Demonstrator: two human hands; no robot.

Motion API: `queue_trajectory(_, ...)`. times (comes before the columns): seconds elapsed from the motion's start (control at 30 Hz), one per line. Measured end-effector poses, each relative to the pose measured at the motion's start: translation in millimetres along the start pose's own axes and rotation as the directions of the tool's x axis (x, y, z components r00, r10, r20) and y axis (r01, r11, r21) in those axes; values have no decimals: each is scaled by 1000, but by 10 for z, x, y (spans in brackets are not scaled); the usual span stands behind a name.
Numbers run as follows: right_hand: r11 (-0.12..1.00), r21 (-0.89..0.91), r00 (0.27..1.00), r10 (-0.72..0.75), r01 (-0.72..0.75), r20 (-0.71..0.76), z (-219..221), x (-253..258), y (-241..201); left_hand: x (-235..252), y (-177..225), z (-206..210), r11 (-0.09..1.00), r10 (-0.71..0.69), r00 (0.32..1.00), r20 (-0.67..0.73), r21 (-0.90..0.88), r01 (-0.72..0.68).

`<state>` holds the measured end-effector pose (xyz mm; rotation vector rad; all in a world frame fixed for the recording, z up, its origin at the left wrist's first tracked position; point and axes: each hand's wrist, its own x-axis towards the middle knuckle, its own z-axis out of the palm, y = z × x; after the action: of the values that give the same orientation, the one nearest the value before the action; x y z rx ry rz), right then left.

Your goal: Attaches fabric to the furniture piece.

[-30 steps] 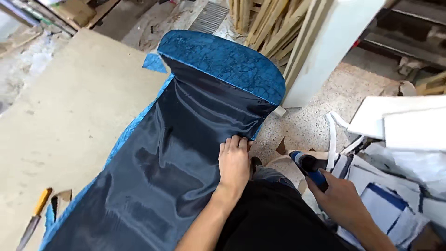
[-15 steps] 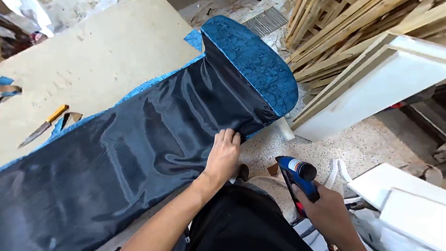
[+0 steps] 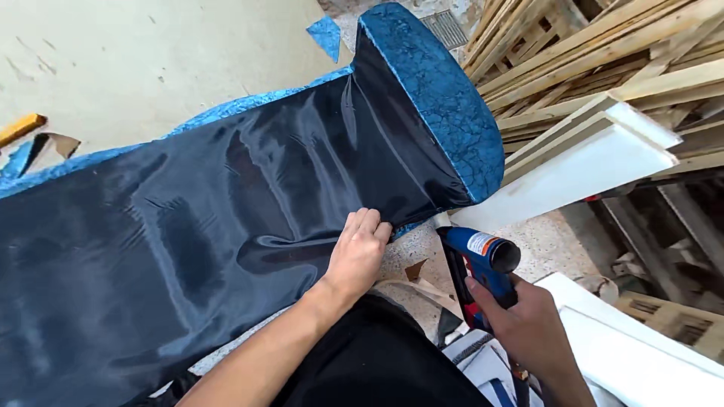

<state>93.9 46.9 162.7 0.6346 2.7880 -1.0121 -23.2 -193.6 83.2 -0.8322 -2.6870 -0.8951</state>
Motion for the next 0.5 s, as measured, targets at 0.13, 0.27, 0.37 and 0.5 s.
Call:
queue_trajectory(0.13, 999, -33, 1000, -17, 16, -6, 20, -24, -79, 34, -28, -90, 980, 181, 976, 117, 64, -190)
queue_trajectory(0.27, 998, 26, 998, -55, 55, -18, 164, -58, -26, 30, -132, -23, 952, 269, 935, 231, 82, -295)
queue_trajectory(0.37, 1000, 17, 999, 1, 0, -48, 225, -29, -32, 7, -138, -5, 943, 283, 924, 257, 99, -316)
queue_trajectory(0.5, 998, -36, 997, 58, -60, -50, 199, 116, -84, -25, -112, 23, 919, 359, 905, 226, 83, -385)
